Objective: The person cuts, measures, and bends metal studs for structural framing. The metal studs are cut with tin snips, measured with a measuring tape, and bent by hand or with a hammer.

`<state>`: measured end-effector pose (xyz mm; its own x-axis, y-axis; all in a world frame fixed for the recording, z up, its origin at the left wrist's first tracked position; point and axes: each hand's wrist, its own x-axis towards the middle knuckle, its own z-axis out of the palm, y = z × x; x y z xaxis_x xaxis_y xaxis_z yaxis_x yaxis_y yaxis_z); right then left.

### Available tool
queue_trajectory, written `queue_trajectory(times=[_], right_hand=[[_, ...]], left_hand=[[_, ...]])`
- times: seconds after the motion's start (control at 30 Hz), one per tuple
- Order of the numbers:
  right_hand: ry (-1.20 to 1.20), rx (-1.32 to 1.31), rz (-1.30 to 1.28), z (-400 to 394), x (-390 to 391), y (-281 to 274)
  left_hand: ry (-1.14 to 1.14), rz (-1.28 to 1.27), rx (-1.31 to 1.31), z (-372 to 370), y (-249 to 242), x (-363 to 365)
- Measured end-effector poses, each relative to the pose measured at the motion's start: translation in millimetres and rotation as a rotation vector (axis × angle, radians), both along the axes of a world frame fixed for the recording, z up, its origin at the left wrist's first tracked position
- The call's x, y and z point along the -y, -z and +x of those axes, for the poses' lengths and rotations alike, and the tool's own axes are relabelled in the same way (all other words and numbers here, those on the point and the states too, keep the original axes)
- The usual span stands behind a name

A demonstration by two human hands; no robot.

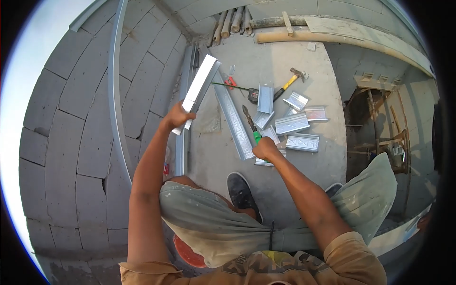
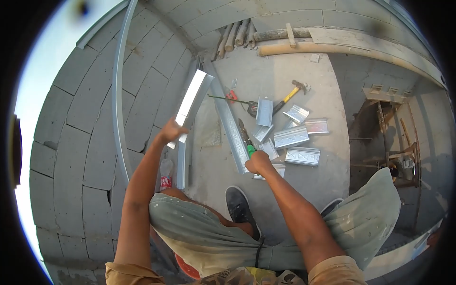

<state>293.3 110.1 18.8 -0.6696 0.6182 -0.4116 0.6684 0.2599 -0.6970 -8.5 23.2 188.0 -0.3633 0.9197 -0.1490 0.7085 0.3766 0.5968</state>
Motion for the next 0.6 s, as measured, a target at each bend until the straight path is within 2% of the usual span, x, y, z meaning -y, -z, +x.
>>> queue_trajectory(times=[0.1,0.13,0.2,0.27,0.33,0.47,0.6], right_hand=[[-0.092,0.005,0.010,1,1,4],[-0.064,-0.067,-0.001,-4,3,-3],[-0.041,-0.130,-0.013,-11,8,-22],[-0.027,-0.187,-0.173,-13,13,-54],[-0.044,-0.177,-0.198,-15,18,-70],[-0.029,-0.166,-0.253,-16,22,-67],[-0.050,-0.187,-0.271,-16,21,-69]], left_hand=[[-0.030,-0.130,-0.121,-13,20,-7],[-0.041,-0.129,-0.106,-6,18,-10],[0.011,-0.238,-0.192,9,12,-16],[0.027,-0.220,-0.233,13,17,-18],[0.036,-0.291,-0.261,15,18,-20],[0.051,-0.266,-0.312,16,21,-19],[0.062,-0.350,-0.305,31,10,-23]])
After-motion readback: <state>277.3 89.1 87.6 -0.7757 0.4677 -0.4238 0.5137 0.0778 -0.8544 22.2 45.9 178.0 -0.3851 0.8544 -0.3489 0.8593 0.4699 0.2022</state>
